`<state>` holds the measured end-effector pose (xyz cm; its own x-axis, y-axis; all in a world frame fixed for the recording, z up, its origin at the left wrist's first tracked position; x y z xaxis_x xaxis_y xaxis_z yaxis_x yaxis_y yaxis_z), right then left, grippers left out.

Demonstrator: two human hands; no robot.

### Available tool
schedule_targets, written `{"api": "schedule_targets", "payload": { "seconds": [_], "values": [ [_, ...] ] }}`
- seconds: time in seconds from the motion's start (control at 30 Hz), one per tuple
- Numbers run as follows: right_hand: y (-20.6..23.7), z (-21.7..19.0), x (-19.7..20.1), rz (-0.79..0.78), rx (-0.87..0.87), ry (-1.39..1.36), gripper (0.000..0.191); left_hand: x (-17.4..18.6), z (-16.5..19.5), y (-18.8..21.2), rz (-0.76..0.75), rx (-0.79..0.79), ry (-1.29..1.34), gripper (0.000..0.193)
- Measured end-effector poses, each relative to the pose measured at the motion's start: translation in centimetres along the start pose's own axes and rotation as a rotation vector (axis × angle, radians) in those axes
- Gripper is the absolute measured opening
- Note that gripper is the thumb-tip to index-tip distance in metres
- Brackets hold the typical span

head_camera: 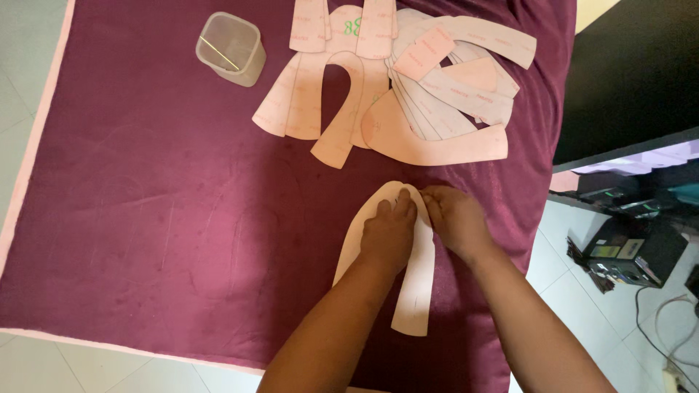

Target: The person places a U-shaped paper pattern on a large piece of maroon fabric and traces its outline with a pencil. They repeat this process for several patterns, moving each traced pattern aside and positioning the next one on the fabric.

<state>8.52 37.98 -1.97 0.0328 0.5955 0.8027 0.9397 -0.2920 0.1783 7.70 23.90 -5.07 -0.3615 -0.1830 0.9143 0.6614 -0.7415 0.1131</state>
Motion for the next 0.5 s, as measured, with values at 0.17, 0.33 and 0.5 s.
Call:
{"api": "schedule_targets", "payload": {
  "seconds": [0.17,0.33,0.5],
  "values": [
    [5.3,1.3,0.8,0.001,0.022,0.090,0.021,0.2,0.0,-0.3,-0.043,0.000,-0.044,0.061],
    [3.0,1.2,0.5,-0.063,-0.092,0.063,0.019,0.2,0.1,-0.4,-0.068,0.007,-0.054,0.061],
    [0.3,0.0,0.1,0.080,0.007,-0.003,0.020,0.6,0.2,-0.2,-0.052,-0.002,-0.045,0.061]
  ]
}}
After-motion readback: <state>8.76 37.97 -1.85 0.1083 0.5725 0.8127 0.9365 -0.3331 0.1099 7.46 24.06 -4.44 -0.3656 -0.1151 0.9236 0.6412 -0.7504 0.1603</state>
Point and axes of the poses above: each hand's wrist, its own y-axis away from the middle knuckle, its own x-axis out of the back of the hand, z = x × y, the point moved 3 cm from there along -y, towards the middle knuckle, and after that the axes turned 12 degrees about -x, right-handed, at the moved point
